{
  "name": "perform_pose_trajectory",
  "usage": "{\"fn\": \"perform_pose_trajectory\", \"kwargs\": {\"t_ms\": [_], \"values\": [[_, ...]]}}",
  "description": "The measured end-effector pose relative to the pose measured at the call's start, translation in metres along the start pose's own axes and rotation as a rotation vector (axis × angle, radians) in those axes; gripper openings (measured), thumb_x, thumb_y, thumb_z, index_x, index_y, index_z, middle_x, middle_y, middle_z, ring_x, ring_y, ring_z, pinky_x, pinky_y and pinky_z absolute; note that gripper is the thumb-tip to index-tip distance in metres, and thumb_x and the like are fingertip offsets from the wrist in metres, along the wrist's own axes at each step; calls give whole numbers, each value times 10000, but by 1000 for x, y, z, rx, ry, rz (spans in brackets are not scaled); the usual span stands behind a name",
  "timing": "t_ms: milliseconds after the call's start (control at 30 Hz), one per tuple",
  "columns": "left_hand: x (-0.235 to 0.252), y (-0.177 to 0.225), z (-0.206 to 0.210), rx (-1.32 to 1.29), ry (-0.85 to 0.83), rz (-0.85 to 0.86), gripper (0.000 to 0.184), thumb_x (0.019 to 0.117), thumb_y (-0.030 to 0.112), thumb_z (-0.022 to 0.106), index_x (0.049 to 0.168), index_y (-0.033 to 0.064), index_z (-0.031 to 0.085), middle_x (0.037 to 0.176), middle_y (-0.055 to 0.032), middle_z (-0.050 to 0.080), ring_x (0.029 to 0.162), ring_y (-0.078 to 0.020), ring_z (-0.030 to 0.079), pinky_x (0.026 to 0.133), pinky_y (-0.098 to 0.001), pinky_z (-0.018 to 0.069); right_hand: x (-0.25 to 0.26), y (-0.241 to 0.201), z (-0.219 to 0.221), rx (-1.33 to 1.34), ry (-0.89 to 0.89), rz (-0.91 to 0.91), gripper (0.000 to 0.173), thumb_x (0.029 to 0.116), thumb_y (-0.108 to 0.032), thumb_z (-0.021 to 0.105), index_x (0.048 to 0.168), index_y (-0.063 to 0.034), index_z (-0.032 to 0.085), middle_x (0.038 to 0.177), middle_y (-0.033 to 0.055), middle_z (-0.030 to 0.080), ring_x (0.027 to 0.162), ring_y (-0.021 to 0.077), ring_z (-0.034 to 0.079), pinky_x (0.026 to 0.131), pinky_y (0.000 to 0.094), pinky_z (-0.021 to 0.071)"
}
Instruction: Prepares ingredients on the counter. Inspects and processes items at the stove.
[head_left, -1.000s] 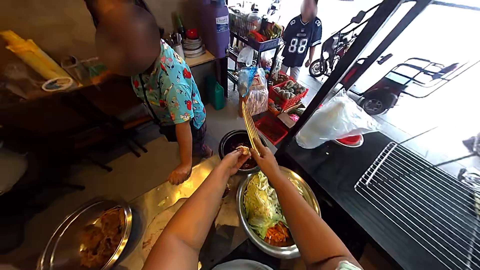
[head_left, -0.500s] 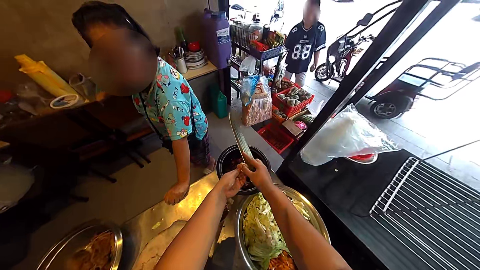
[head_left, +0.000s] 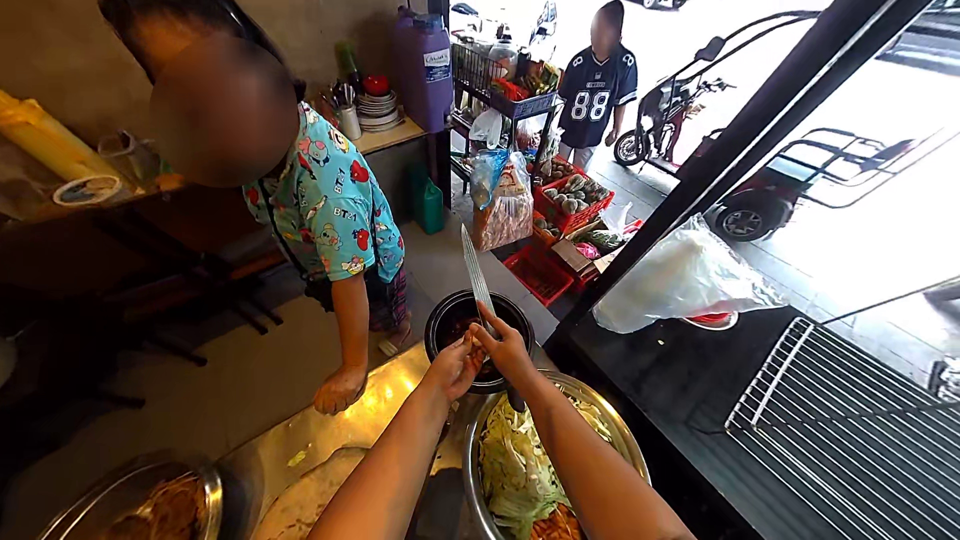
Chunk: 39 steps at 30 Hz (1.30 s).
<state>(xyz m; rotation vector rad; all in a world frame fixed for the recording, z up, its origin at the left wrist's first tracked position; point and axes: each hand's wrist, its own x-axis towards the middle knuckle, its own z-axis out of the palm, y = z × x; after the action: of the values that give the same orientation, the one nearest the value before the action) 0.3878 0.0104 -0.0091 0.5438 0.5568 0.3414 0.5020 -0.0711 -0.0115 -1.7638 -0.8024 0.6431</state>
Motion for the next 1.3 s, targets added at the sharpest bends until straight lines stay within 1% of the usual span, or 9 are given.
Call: {"fn": "perform_pose_trajectory", "kwargs": {"t_ms": [567,633,733,867,933,1033,1133,1267,1300], "values": [[5,-7,2,151,27,119,277,1120,112,393,1310,-54,507,1051,-118,659,903,-133,678,873,-270,573,0,7,7,-18,60,49,488,1042,-407,608,1488,-208,584,1423,101,642,1257,214,632,1078,452,477],[7,-4,-2,151,7,65,298,1126,136,384,1334,-46,495,1062,-118,658,910,-142,682,879,-276,574,0,10,7,19,60,65,492,1032,-408,628,1483,-215,589,1357,107,677,1113,185,679,966,422,529],[12,1,-5,168,48,-27,330,1127,224,387,1260,-22,562,1004,-122,687,863,-178,698,840,-310,588,0,13,6,113,35,95,511,1023,-393,650,1489,-195,578,1094,111,719,677,109,591,606,307,491],[11,6,-6,271,35,-13,318,1112,201,460,1362,12,516,1049,-127,682,878,-188,709,828,-327,607,-4,6,1,249,-63,142,546,1047,-328,626,1550,-167,490,912,94,663,520,82,491,467,247,430],[12,5,-3,290,53,39,278,1113,172,450,1328,6,511,1042,-115,662,874,-172,695,816,-315,602,-6,6,-2,205,-112,140,579,1049,-326,621,1580,-181,441,922,90,653,539,89,514,489,249,458],[13,-2,4,362,110,119,441,1146,254,335,1516,19,379,1208,-149,609,991,-171,653,861,-315,566,-11,6,2,110,-126,77,573,1041,-312,633,1571,-187,454,1211,116,662,643,90,576,560,261,500],[12,-5,10,421,148,168,505,1153,315,272,1573,40,324,1373,-184,569,1090,-184,647,907,-327,558,-15,5,10,64,-44,5,528,1040,-316,629,1536,-180,509,1298,127,645,736,102,619,632,279,529],[8,-1,11,419,126,166,446,1152,288,284,1499,40,413,1238,-149,615,1011,-163,652,858,-315,561,-16,5,7,-44,7,-55,564,1015,-394,647,1525,-183,534,1414,166,610,1192,232,635,991,413,525],[8,1,11,418,104,171,426,1149,294,300,1473,50,431,1202,-137,628,998,-161,659,852,-319,567,-16,1,4,-54,-15,-21,586,1015,-430,637,1540,-201,515,1453,165,585,1233,245,618,1017,434,512]]}}
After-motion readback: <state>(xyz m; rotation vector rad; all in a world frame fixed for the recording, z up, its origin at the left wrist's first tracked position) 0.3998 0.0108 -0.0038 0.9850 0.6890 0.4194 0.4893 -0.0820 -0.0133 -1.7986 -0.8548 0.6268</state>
